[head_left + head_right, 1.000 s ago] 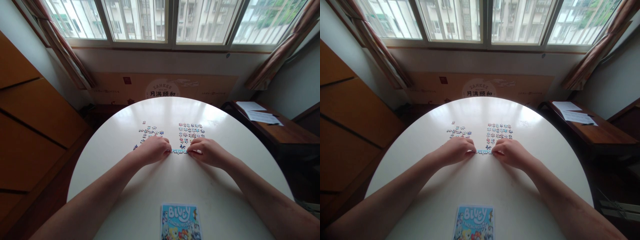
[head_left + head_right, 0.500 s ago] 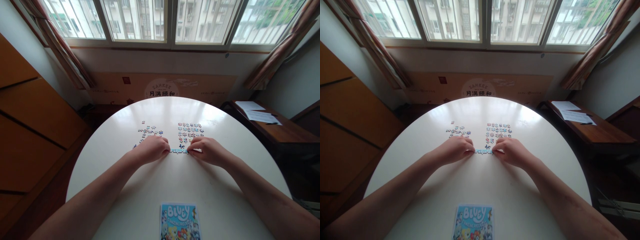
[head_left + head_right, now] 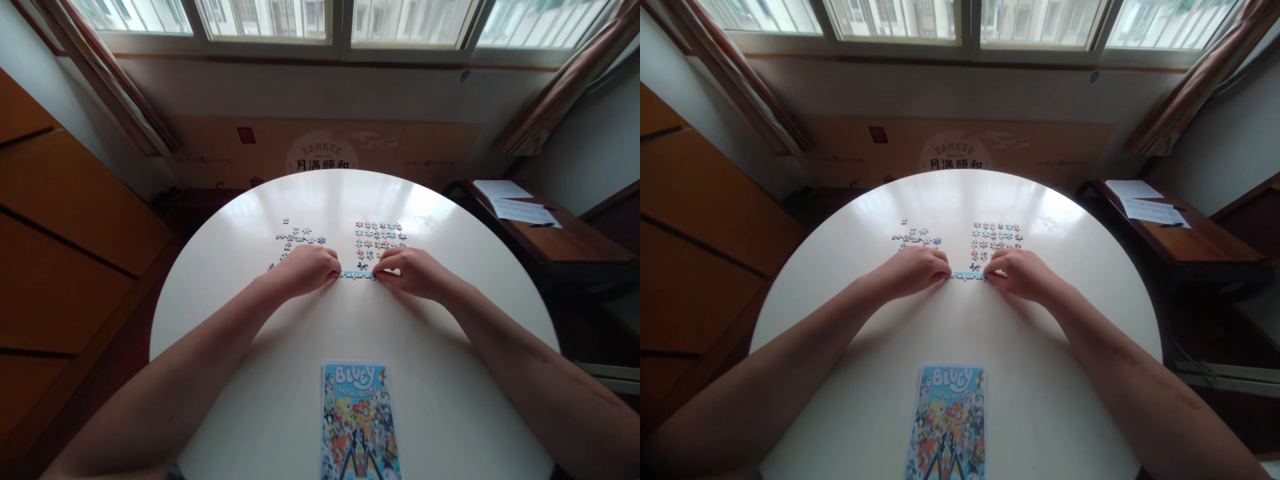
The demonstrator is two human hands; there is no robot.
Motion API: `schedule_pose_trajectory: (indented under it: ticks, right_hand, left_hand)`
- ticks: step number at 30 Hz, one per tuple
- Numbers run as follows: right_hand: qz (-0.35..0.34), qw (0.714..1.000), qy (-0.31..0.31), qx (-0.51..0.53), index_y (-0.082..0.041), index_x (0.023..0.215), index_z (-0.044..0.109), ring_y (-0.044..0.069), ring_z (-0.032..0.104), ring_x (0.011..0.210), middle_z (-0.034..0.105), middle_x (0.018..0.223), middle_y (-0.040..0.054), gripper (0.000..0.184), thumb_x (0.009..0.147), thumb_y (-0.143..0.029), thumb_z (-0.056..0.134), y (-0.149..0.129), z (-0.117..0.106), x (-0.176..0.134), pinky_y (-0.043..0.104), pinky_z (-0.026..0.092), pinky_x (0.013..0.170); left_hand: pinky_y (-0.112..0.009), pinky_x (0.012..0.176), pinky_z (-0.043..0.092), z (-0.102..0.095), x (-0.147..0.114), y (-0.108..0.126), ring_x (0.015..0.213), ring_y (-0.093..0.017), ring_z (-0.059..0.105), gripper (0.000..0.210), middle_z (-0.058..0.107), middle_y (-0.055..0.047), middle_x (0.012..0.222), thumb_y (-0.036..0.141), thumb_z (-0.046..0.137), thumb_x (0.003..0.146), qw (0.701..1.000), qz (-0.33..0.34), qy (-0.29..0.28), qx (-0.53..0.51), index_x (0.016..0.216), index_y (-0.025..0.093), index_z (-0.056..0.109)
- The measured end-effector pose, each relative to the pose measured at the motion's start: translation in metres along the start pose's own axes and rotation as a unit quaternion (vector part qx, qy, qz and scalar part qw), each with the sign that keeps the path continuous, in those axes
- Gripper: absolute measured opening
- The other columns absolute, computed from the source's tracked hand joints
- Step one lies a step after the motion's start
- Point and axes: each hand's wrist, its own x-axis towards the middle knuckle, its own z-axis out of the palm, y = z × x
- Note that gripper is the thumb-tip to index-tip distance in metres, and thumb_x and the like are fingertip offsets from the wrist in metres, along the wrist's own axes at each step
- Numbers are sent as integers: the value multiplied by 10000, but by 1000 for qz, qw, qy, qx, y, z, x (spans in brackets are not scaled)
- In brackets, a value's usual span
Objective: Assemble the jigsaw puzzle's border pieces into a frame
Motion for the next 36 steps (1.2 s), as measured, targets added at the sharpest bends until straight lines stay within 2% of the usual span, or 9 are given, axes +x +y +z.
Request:
schedule_pose_trajectory:
  ticks: [5,8,11,18,23,28,30,33,36]
  right_hand:
    - [-15,999,35,-2,-279,901,805,177,689,810,756,922,15,159,895,-206,664,3,1,-1,305,491,692]
    - [-18,995,100,-3,-253,909,805,199,694,858,753,978,47,155,921,-237,652,4,2,0,331,519,718]
    - [-6,983,185,19,-232,918,799,202,682,843,741,975,67,160,930,-253,641,4,4,1,341,534,707]
    - [-2,953,289,93,-191,876,754,132,521,587,651,732,27,181,954,-256,603,-5,10,6,291,448,568]
    - [24,939,315,135,-191,713,647,140,504,579,590,663,22,312,990,-296,550,-7,21,7,292,395,560]
    - [28,939,315,138,-219,595,431,137,417,548,448,595,-11,421,1002,-296,501,-7,31,9,295,338,548]
    - [27,941,311,134,-226,582,340,130,373,533,374,582,-28,447,995,-284,501,-7,34,10,293,310,539]
    - [27,946,299,122,-230,595,269,125,341,528,320,584,-39,456,978,-263,514,-9,36,10,291,285,536]
    - [24,953,281,108,-229,603,259,126,347,537,326,588,-39,444,961,-241,522,-11,37,10,289,289,546]
  left_hand:
    - [-265,595,412,3,1,-2,691,-146,655,264,754,-16,901,140,514,911,999,-1,49,13,791,212,738]
    - [-266,571,394,4,1,-6,687,-156,633,239,730,-39,873,222,498,967,989,-24,141,24,855,195,707]
    - [-269,556,367,5,0,-12,640,-151,571,273,674,-39,776,301,489,987,967,-66,246,26,791,180,637]
    - [-291,570,322,4,-12,-43,566,-142,434,296,446,13,604,228,426,942,883,-161,439,-40,648,221,396]
    - [-299,580,300,4,-27,-88,565,-148,393,287,384,20,577,155,368,904,785,-267,551,-96,626,226,360]
    - [-289,605,331,10,-42,-127,627,-164,453,277,447,4,603,163,377,883,652,-486,556,-170,613,222,399]
    - [-298,601,339,14,-45,-136,638,-179,468,265,488,-12,624,171,363,871,616,-539,545,-182,620,224,426]
    - [-314,593,335,18,-47,-143,629,-200,462,261,508,-26,618,194,362,859,601,-570,529,-185,618,229,457]
    - [-327,605,315,20,-46,-144,613,-209,436,269,497,-25,586,232,423,847,614,-585,498,-183,583,233,474]
